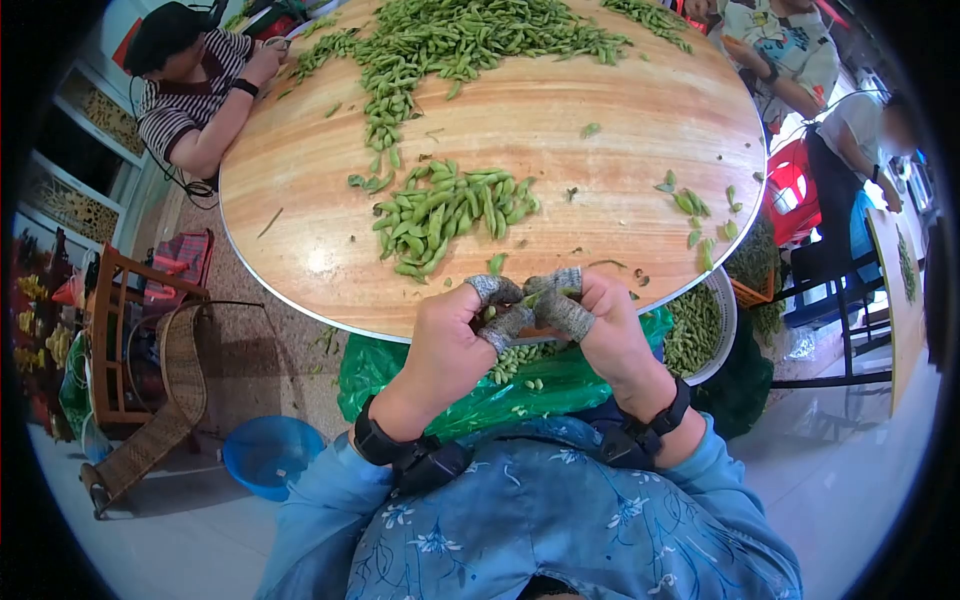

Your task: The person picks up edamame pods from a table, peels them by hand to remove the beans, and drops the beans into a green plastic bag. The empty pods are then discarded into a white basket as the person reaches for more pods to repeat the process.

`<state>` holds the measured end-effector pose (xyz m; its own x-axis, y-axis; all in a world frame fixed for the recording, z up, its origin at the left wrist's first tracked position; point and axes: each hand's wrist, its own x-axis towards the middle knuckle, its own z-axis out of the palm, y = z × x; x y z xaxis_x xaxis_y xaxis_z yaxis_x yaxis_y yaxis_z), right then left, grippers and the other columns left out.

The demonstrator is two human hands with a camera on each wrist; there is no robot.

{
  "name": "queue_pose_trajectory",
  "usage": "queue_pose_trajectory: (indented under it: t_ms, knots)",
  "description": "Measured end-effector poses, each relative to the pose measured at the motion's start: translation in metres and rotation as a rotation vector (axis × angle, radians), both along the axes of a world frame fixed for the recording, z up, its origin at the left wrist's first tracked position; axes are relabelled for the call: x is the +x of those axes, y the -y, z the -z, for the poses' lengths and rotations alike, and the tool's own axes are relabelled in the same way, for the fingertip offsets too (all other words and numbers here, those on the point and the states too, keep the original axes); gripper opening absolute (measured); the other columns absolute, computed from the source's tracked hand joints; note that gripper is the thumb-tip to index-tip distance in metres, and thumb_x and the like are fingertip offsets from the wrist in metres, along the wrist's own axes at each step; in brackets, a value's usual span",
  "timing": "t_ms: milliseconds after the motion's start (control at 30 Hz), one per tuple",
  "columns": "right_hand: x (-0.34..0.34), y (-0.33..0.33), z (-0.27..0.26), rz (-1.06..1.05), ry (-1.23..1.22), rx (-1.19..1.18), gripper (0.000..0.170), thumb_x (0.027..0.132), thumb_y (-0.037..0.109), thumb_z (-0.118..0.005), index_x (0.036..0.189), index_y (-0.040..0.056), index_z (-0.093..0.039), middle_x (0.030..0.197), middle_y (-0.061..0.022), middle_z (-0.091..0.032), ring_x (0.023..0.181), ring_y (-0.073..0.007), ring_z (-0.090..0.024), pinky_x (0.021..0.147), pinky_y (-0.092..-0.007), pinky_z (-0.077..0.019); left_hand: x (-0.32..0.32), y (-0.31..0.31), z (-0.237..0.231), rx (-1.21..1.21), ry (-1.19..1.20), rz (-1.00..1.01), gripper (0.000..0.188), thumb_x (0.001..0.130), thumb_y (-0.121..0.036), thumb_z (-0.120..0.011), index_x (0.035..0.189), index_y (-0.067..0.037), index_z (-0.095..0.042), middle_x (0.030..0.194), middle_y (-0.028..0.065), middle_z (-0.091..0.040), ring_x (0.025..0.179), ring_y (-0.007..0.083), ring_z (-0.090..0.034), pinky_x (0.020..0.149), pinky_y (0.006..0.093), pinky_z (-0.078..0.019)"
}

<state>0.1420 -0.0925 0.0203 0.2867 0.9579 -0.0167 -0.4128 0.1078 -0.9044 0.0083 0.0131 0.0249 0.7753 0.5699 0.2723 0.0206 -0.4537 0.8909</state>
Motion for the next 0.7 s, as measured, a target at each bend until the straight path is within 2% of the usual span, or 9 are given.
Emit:
queue_pose_trajectory:
  t_ms: [33,100,167,233,300,367,433,633,700]
  knots:
    - [-0.001,0.0,-0.001,0.02,0.021,-0.009,0.015,0.084,0.009,-0.054,0.094,-0.0016,-0.055,0.085,-0.0053,-0.059,0.077,-0.0136,-0.058,0.07,-0.0267,-0.049,0.001,-0.001,-0.002,0.0,-0.001,-0.001,0.017,0.074,-0.002,-0.064,0.088,0.0,-0.056,0.07,0.0018,-0.058,0.059,0.0045,-0.051,0.048,0.0207,-0.0404]
    - [0.001,0.0,-0.001,-0.014,-0.027,0.021,0.015,0.084,0.009,-0.054,0.093,-0.0018,-0.055,0.084,-0.0052,-0.06,0.077,-0.013,-0.058,0.07,-0.0257,-0.0485,0.001,-0.003,-0.006,-0.565,0.076,0.083,0.017,0.074,-0.001,-0.064,0.088,0.001,-0.056,0.073,0.003,-0.06,0.057,0.007,-0.052,0.047,0.0203,-0.0413]
    - [0.004,0.002,0.002,-0.046,-0.073,0.053,0.014,0.084,0.009,-0.054,0.093,-0.0019,-0.055,0.084,-0.005,-0.06,0.076,-0.0124,-0.057,0.07,-0.0247,-0.0481,-0.003,-0.009,-0.003,-0.693,0.044,0.118,0.016,0.074,0.0,-0.063,0.088,0.001,-0.056,0.074,0.0032,-0.059,0.057,0.0076,-0.052,0.046,0.0198,-0.0412]
    - [0.006,0.002,0.011,-0.102,-0.304,0.04,0.027,0.078,0.018,-0.062,0.097,-0.0007,-0.056,0.083,-0.0047,-0.06,0.062,-0.0071,-0.051,0.057,-0.0197,-0.0425,-0.004,-0.009,-0.004,-0.82,0.011,0.151,0.016,0.074,0.0,-0.063,0.088,0.0,-0.056,0.076,0.0033,-0.059,0.056,0.0081,-0.052,0.046,0.0192,-0.0411]
    - [0.007,0.002,0.013,-0.146,-0.341,0.065,0.025,0.079,0.016,-0.06,0.097,-0.0011,-0.056,0.084,-0.0052,-0.06,0.065,-0.0085,-0.053,0.061,-0.021,-0.0445,-0.004,-0.005,-0.008,-1.0,0.072,0.14,0.015,0.074,0.001,-0.063,0.087,-0.001,-0.056,0.077,0.0035,-0.058,0.055,0.0069,-0.051,0.044,0.0178,-0.0395]
    - [0.005,0.002,0.009,-0.188,-0.381,0.088,0.024,0.08,0.015,-0.059,0.097,-0.0016,-0.056,0.085,-0.0057,-0.06,0.069,-0.0098,-0.055,0.065,-0.0224,-0.0466,-0.003,-0.006,-0.008,-0.975,0.08,0.14,0.014,0.074,0.001,-0.063,0.086,-0.002,-0.056,0.076,0.0029,-0.058,0.056,0.0068,-0.051,0.045,0.0177,-0.0393]
    - [-0.004,0.0,-0.005,-0.03,0.02,0.081,0.017,0.084,0.009,-0.053,0.095,-0.0039,-0.055,0.085,-0.0051,-0.059,0.074,-0.0118,-0.056,0.067,-0.023,-0.0467,-0.004,-0.005,-0.004,-0.949,0.089,0.136,0.014,0.074,0.001,-0.063,0.086,-0.002,-0.055,0.076,0.0023,-0.057,0.056,0.0067,-0.05,0.045,0.0176,-0.0391]
    - [0.0,-0.001,0.005,-0.021,0.021,0.033,0.016,0.084,0.006,-0.052,0.097,-0.0027,-0.055,0.087,-0.0041,-0.06,0.078,-0.0104,-0.054,0.071,-0.0233,-0.0449,-0.002,-0.004,0.005,-0.943,0.145,0.113,0.017,0.076,0.002,-0.058,0.092,-0.002,-0.052,0.079,0.0015,-0.056,0.064,0.0072,-0.051,0.05,0.0181,-0.0392]
    - [0.004,0.002,-0.001,0.054,0.055,-0.02,0.016,0.083,0.006,-0.053,0.098,-0.002,-0.055,0.086,-0.0036,-0.06,0.079,-0.01,-0.054,0.071,-0.0234,-0.0445,-0.003,-0.007,0.006,-1.066,0.2,0.201,0.018,0.078,0.002,-0.056,0.095,-0.003,-0.051,0.082,0.0043,-0.057,0.065,0.0084,-0.052,0.051,0.0186,-0.0392]
